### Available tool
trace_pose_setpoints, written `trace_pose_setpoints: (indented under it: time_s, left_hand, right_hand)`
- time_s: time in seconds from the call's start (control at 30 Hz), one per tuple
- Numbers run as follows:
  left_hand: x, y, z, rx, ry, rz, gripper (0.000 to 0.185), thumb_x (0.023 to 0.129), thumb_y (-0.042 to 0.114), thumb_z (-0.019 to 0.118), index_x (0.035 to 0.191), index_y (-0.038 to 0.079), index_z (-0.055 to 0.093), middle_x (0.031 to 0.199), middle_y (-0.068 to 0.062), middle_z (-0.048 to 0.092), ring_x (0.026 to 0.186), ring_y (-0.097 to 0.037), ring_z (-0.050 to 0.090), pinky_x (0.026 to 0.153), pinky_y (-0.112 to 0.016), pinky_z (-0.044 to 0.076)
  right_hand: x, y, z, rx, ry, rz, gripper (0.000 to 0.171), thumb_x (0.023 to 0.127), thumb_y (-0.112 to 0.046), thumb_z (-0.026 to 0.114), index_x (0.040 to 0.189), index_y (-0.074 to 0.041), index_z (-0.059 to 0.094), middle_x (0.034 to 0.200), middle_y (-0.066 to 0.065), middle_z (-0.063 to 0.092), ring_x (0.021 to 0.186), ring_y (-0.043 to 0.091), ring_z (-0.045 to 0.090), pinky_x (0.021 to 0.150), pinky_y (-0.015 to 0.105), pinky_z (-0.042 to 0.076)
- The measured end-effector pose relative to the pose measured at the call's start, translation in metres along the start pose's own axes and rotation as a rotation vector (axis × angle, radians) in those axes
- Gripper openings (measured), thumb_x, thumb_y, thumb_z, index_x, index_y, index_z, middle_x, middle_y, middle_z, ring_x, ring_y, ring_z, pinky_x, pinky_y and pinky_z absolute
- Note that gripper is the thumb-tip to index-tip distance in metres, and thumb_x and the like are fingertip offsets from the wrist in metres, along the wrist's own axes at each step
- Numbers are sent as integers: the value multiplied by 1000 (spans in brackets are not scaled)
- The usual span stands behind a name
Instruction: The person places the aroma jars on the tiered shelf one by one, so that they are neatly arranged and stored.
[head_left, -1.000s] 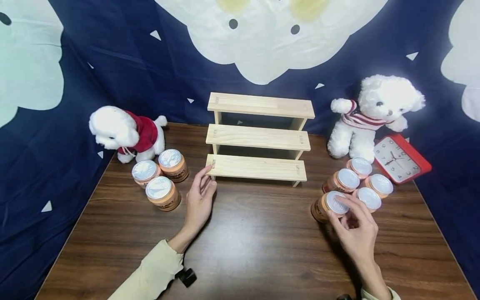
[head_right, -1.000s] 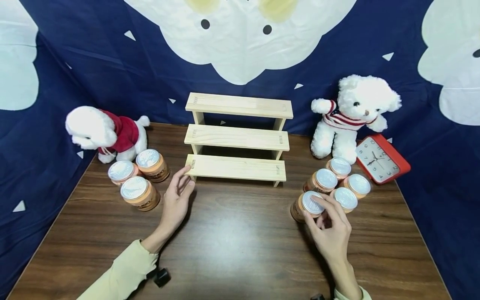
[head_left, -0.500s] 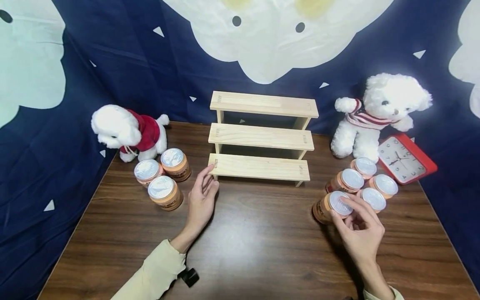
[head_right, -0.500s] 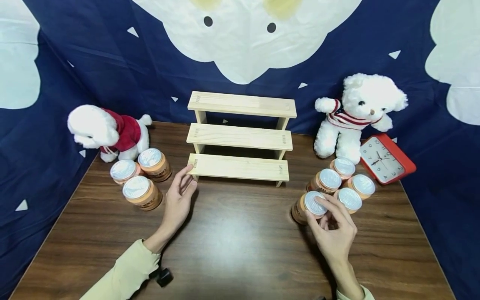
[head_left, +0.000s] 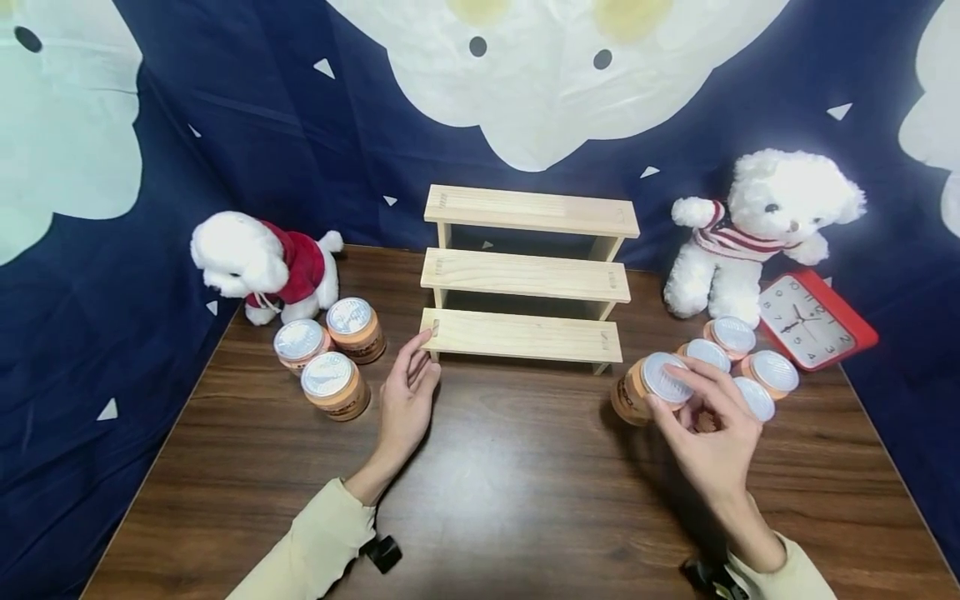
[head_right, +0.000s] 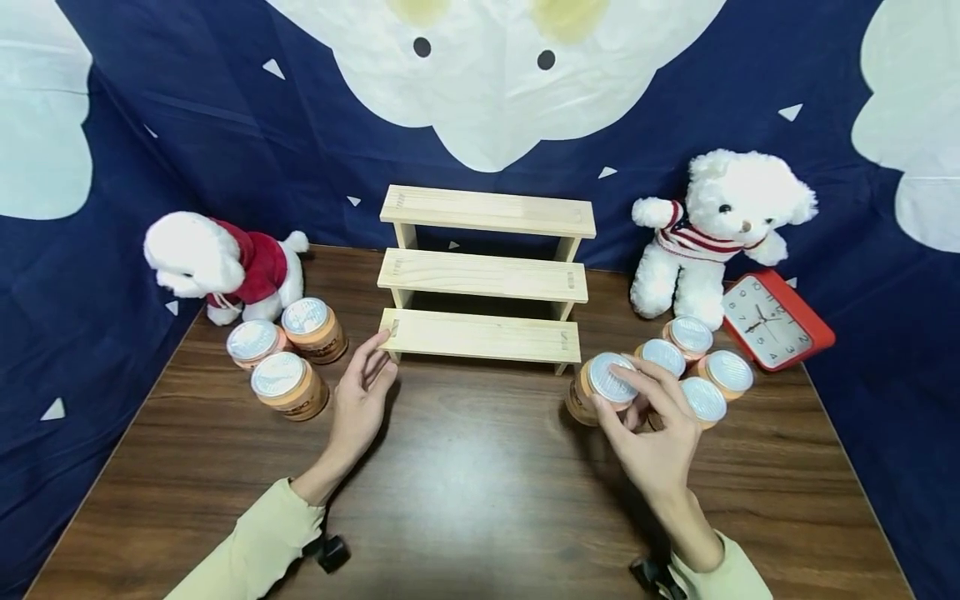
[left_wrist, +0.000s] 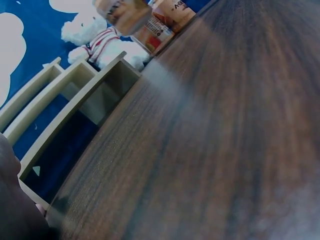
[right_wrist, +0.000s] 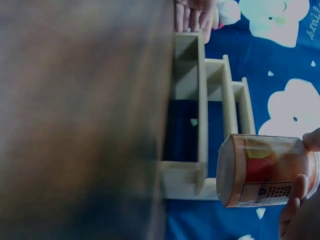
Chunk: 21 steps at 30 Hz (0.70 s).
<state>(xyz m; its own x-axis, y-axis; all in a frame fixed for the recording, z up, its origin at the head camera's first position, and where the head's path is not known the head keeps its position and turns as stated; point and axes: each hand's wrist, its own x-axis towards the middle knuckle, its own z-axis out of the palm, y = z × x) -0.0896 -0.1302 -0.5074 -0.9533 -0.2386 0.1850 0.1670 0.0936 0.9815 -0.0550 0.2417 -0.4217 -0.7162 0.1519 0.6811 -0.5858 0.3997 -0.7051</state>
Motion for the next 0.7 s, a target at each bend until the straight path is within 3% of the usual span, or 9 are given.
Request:
trace_pose_setpoints:
  time_s: [0.07,0.2,0.33,0.47,0.6,0.7]
  left_hand:
    - [-2,8,1,13,1,27,48,106,5,68,153,12,66,150,-29,64,141,-40,63,119,-34,55]
    - [-3,16,3,24,12,-3,47,106,1,67,153,9,65,151,-28,64,142,-40,62,119,-28,53]
    - [-3,23,4,13,-6,-33,48,107,-1,66,154,7,63,154,-26,63,144,-37,60,122,-31,51]
    - [-3,21,4,13,-12,-18,48,107,-1,66,154,8,64,154,-27,62,144,-39,60,122,-35,52]
    - [-2,8,2,18,2,36,48,106,3,68,153,12,65,152,-29,63,141,-38,64,118,-31,55]
    - [-1,6,1,22,9,52,48,106,4,68,153,13,66,151,-30,64,140,-38,65,117,-30,55]
  right_hand:
    - [9,-3,4,22,-4,5,38,72,20,85,109,18,78,125,6,74,63,0,51,50,10,39]
    - [29,-10,14,36,-5,-15,37,73,13,86,109,16,79,126,6,75,62,-1,52,50,8,39]
    - [47,-16,25,25,-7,-63,36,75,2,90,108,13,81,123,7,76,61,-1,52,51,9,38]
    - [61,-23,38,40,-28,-68,35,76,-1,90,108,10,83,122,7,76,61,0,50,51,9,37]
    - [71,-29,52,68,-50,-61,33,77,0,90,109,8,84,122,7,76,60,2,50,50,10,37]
    - [78,-33,62,115,-56,-59,32,78,4,89,110,8,84,122,8,77,59,3,49,49,10,37]
